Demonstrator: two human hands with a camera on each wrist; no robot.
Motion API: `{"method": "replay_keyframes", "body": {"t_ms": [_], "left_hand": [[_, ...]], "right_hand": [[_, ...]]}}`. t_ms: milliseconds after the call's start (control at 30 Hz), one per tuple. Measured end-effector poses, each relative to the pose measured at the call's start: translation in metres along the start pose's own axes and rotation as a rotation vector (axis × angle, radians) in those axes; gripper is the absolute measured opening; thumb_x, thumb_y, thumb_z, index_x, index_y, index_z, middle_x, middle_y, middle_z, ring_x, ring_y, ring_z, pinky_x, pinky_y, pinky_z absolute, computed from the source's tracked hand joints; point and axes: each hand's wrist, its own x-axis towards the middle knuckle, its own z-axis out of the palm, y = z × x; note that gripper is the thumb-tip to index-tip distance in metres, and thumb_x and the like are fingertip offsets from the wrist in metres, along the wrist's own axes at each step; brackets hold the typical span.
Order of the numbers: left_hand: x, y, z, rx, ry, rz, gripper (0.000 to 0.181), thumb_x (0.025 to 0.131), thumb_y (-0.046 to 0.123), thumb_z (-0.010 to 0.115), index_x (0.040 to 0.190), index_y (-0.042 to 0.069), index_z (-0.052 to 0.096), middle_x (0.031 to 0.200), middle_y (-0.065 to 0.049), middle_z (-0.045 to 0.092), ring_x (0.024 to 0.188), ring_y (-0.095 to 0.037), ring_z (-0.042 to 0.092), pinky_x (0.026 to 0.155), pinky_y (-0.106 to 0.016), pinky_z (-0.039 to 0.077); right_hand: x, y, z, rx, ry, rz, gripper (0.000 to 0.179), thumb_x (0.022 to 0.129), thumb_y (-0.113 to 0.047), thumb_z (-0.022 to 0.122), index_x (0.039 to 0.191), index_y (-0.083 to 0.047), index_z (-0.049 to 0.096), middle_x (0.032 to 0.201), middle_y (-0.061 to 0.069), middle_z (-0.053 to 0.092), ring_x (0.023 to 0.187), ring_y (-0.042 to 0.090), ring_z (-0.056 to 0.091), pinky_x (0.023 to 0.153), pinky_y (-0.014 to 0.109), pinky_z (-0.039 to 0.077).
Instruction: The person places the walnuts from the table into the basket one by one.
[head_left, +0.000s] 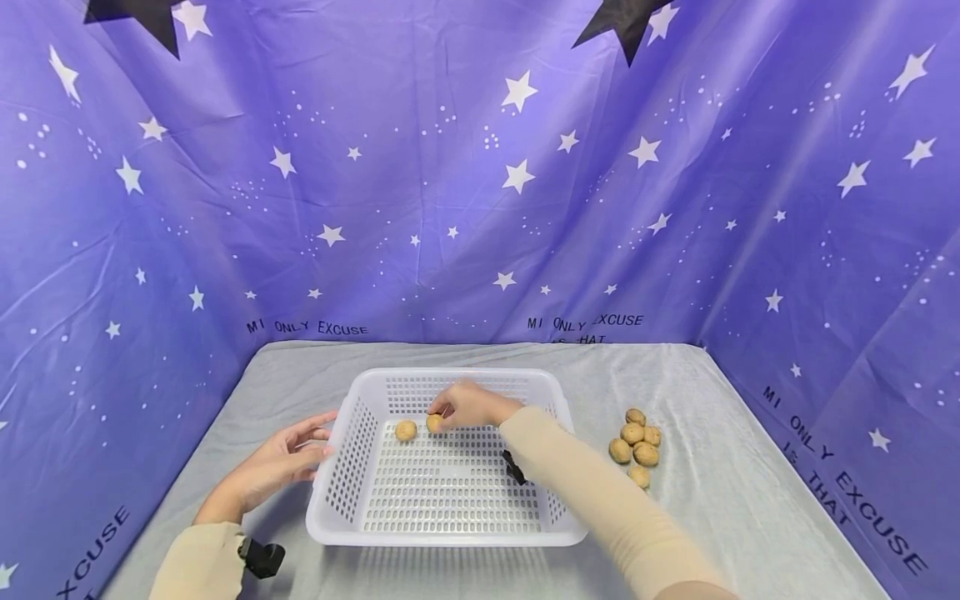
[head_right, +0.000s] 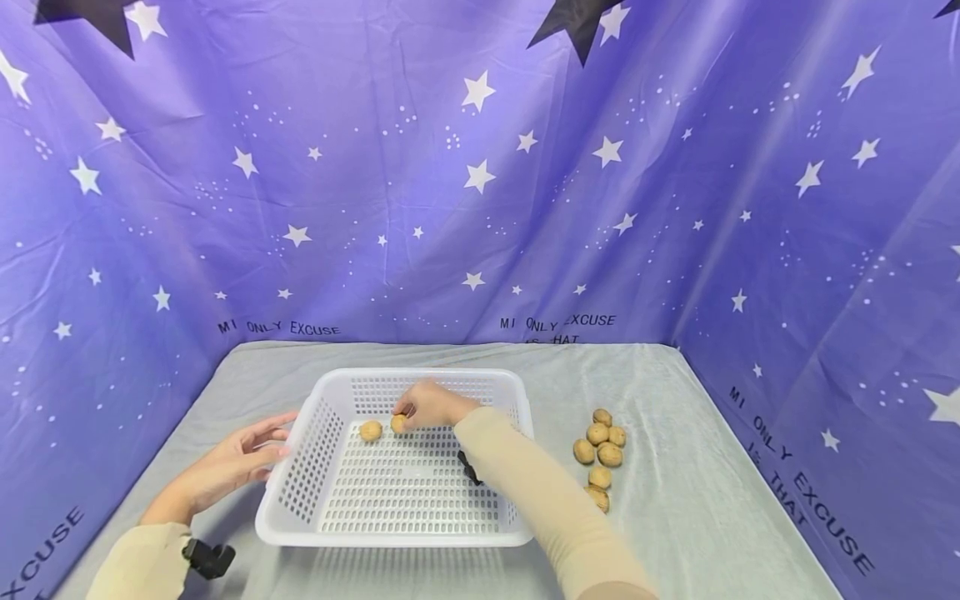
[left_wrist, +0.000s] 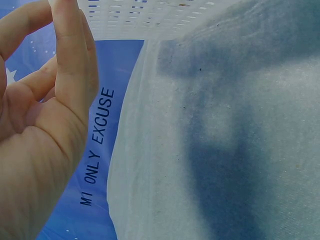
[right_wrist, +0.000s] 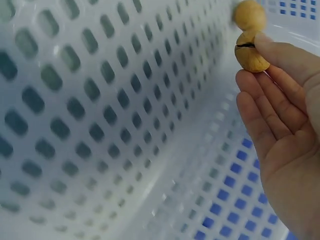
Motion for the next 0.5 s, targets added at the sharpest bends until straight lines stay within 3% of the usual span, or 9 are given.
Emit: {"method": "replay_keyframes", "body": {"t_ms": [267,500], "left_hand": [[0.000,0.001,0.000,0.000,-0.010,-0.012,0.066,0.101,0.003,0.058,0.157,-0.001,0.023,0.131,-0.019,0.050,0.108,-0.026,0.064,0.087,-0.049,0.057],[0.000,0.001,0.000,-0.003,-0.011,-0.009,0.067,0.101,0.003,0.057,0.157,0.000,0.023,0.132,-0.022,0.049,0.108,-0.026,0.064,0.087,-0.049,0.057]], "right_hand": [[0.004,0.002,0.015,0.031,-0.015,0.071,0.039,0.087,-0.014,0.079,0.123,-0.004,0.069,0.114,0.000,0.071,0.097,0.006,0.065,0.084,0.018,0.052],[0.000,-0.002,0.008,0.031,-0.019,0.090,0.043,0.089,-0.017,0.078,0.128,-0.005,0.067,0.122,0.003,0.068,0.103,0.010,0.065,0.090,0.023,0.052]]}}
